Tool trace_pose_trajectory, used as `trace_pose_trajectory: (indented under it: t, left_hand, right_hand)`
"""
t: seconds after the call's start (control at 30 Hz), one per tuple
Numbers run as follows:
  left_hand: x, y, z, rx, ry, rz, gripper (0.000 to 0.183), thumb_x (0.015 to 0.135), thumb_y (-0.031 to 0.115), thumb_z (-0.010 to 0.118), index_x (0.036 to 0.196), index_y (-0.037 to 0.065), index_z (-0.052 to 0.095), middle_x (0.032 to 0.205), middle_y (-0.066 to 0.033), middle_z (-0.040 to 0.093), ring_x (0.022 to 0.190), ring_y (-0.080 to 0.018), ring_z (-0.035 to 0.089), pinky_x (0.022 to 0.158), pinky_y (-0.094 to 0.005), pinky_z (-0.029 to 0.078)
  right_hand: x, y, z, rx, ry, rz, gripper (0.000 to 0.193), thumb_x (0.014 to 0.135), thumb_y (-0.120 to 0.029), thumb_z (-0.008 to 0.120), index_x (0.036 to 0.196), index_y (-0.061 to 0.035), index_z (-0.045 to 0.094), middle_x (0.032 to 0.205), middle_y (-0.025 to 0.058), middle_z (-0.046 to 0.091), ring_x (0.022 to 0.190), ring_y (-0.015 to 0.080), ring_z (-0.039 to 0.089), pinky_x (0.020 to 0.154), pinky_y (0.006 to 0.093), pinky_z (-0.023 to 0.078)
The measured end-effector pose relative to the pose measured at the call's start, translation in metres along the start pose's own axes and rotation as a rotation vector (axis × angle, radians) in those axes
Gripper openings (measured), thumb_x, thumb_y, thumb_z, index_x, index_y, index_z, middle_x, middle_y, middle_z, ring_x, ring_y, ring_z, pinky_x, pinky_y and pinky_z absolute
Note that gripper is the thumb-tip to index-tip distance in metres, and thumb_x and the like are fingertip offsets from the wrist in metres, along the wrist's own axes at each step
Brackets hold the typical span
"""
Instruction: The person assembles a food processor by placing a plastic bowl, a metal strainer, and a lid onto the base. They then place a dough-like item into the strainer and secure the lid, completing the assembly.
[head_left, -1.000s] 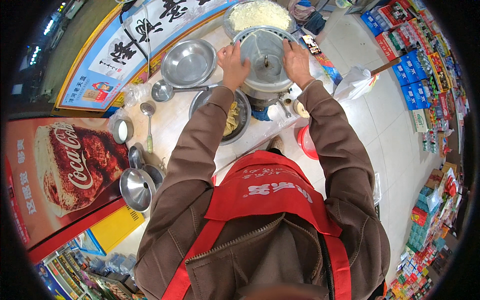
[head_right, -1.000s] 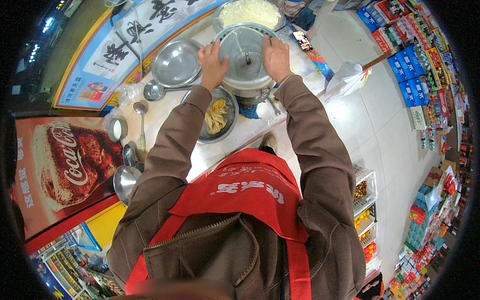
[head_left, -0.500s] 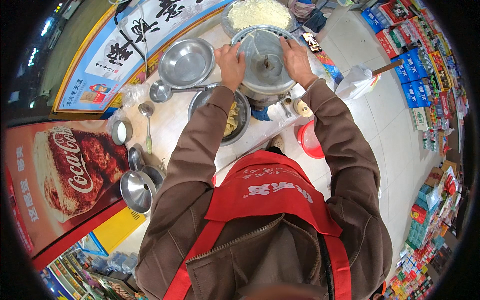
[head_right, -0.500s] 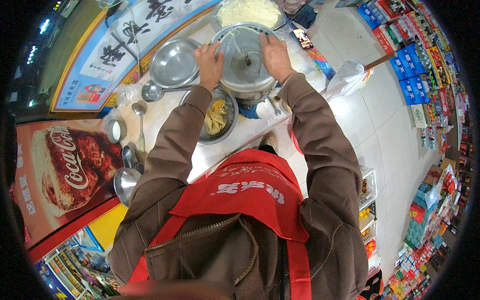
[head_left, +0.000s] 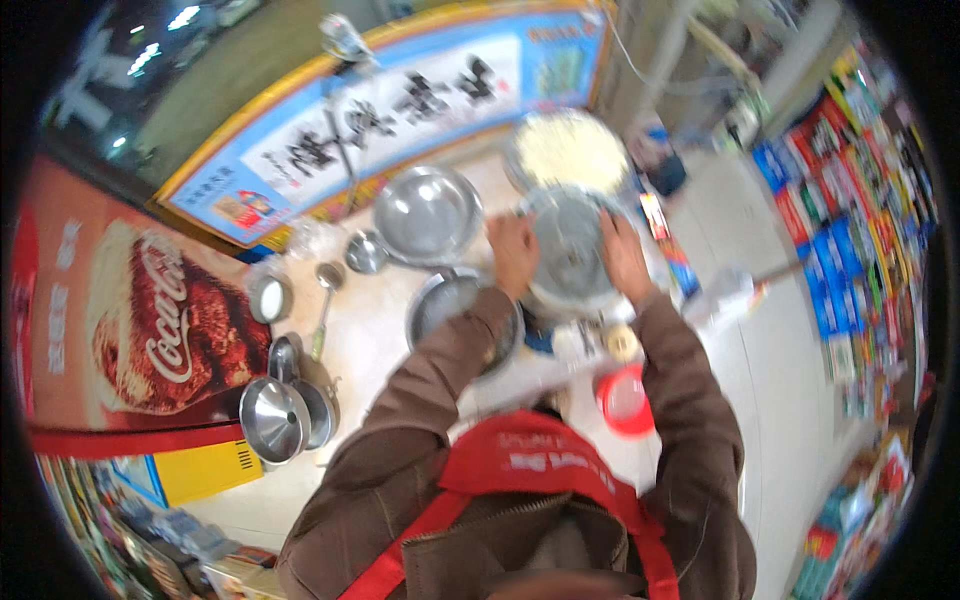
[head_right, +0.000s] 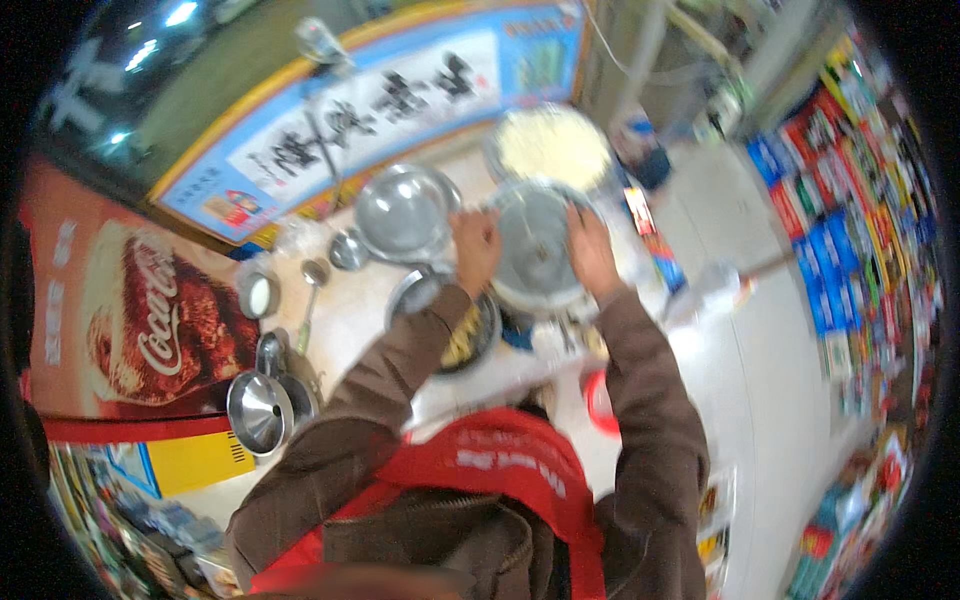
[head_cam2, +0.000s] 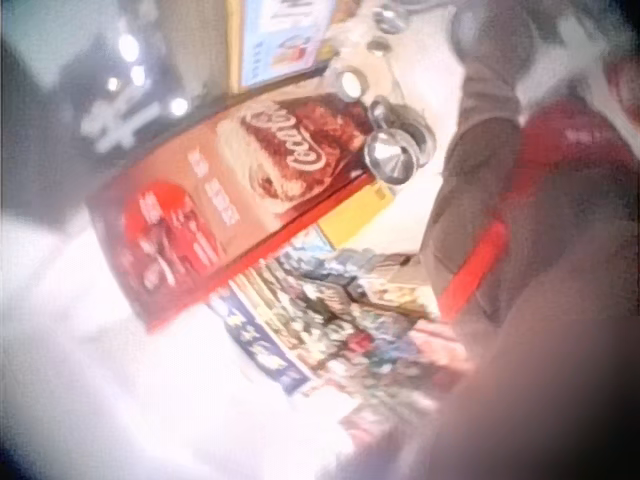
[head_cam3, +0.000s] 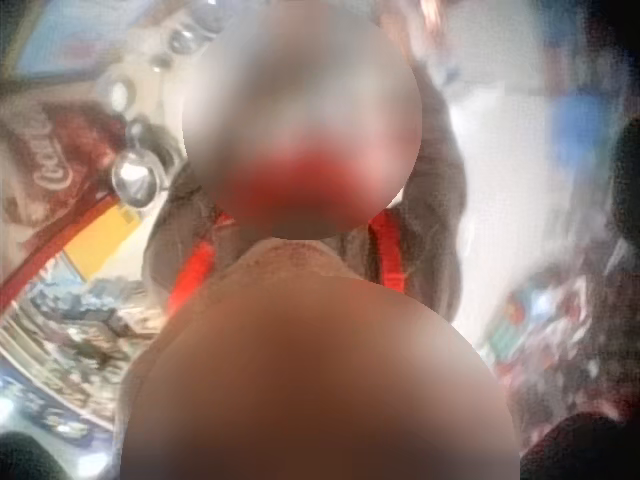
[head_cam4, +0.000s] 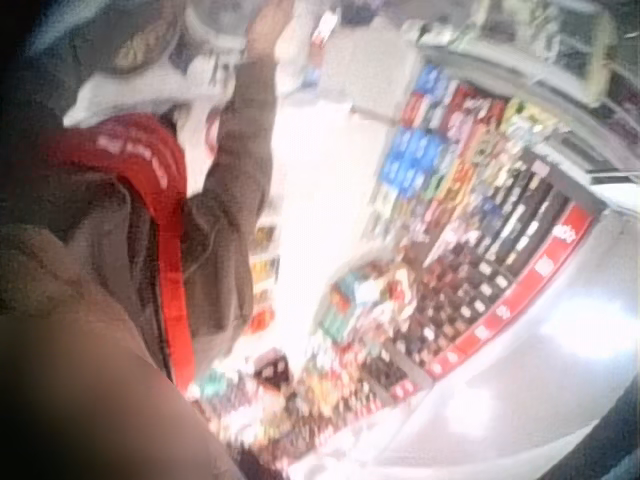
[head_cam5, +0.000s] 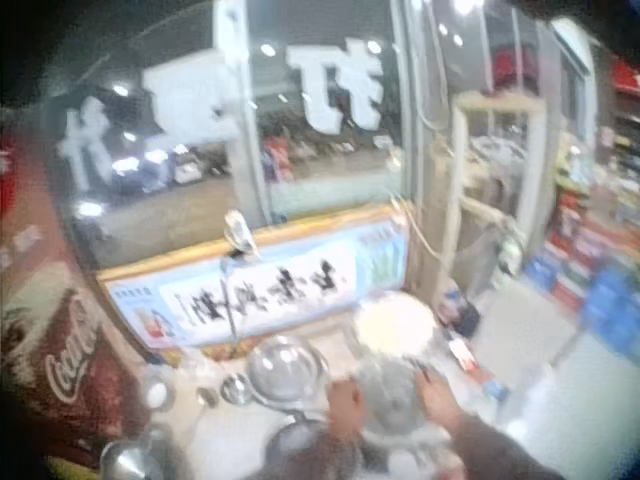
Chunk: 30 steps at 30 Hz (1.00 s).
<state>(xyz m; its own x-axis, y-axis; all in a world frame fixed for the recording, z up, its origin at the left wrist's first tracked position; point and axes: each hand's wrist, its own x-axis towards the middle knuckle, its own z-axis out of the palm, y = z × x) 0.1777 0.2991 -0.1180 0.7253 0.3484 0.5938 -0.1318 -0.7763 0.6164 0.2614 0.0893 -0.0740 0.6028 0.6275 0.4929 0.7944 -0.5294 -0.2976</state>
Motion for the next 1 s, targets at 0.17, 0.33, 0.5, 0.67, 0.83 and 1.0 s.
trace_pose_trajectory:
  t: [0.17,0.33,0.5,0.67,0.83,1.0]
  left_hand:
    - [-0.001,0.012,-0.002,0.129,0.073,0.019,0.035,0.072,0.006,0.059,0.106,0.008,0.066,0.098,-0.0094,0.059,0.104,-0.0372,0.045,0.088,-0.0505,0.036]
    - [-0.005,0.022,-0.006,0.071,0.115,-0.073,0.038,0.072,0.003,0.060,0.110,0.007,0.065,0.102,-0.0091,0.057,0.110,-0.0361,0.042,0.092,-0.0501,0.034]
    - [-0.008,0.024,-0.008,0.022,0.091,-0.079,0.042,0.073,-0.001,0.059,0.114,0.008,0.065,0.128,-0.0131,0.047,0.120,-0.0370,0.038,0.099,-0.0511,0.031]
    - [-0.005,0.019,-0.007,0.061,-0.020,-0.053,0.052,0.073,0.000,0.057,0.124,0.006,0.057,0.149,-0.0169,0.028,0.134,-0.0417,0.026,0.106,-0.0540,0.025]
    - [0.000,0.015,-0.005,0.108,-0.143,-0.079,0.068,0.077,0.003,0.055,0.142,0.004,0.037,0.152,-0.0172,0.026,0.139,-0.0410,0.023,0.108,-0.0562,0.025]
    - [0.002,0.009,-0.001,0.106,-0.189,-0.085,0.064,0.083,0.005,0.051,0.144,-0.002,0.032,0.152,-0.0184,0.027,0.140,-0.0409,0.025,0.110,-0.0539,0.024]
  right_hand:
    - [0.003,0.001,-0.001,-0.004,-0.089,0.029,0.055,0.076,0.005,0.048,0.131,0.0082,0.046,0.106,0.0287,0.054,0.095,0.0445,0.055,0.083,0.0479,0.046]
    - [0.002,0.003,0.000,-0.006,-0.098,-0.008,0.060,0.075,0.008,0.048,0.134,0.0074,0.043,0.111,0.0271,0.054,0.101,0.0422,0.054,0.090,0.0454,0.044]
    - [0.004,0.000,-0.001,-0.064,-0.114,-0.028,0.057,0.077,0.007,0.049,0.134,0.0086,0.044,0.108,0.0271,0.055,0.097,0.0424,0.054,0.086,0.0467,0.044]
    - [0.006,-0.001,-0.003,-0.073,-0.163,0.011,0.054,0.079,0.007,0.049,0.132,0.0092,0.044,0.105,0.0269,0.054,0.094,0.0424,0.053,0.083,0.0477,0.043]
    - [0.006,-0.001,-0.003,-0.053,-0.113,-0.022,0.053,0.079,0.007,0.049,0.132,0.0094,0.045,0.104,0.0263,0.053,0.094,0.0421,0.053,0.082,0.0477,0.042]
    - [0.005,-0.002,0.000,-0.069,-0.132,0.006,0.050,0.082,0.005,0.048,0.132,0.0083,0.045,0.106,0.0263,0.054,0.096,0.0417,0.054,0.084,0.0468,0.043]
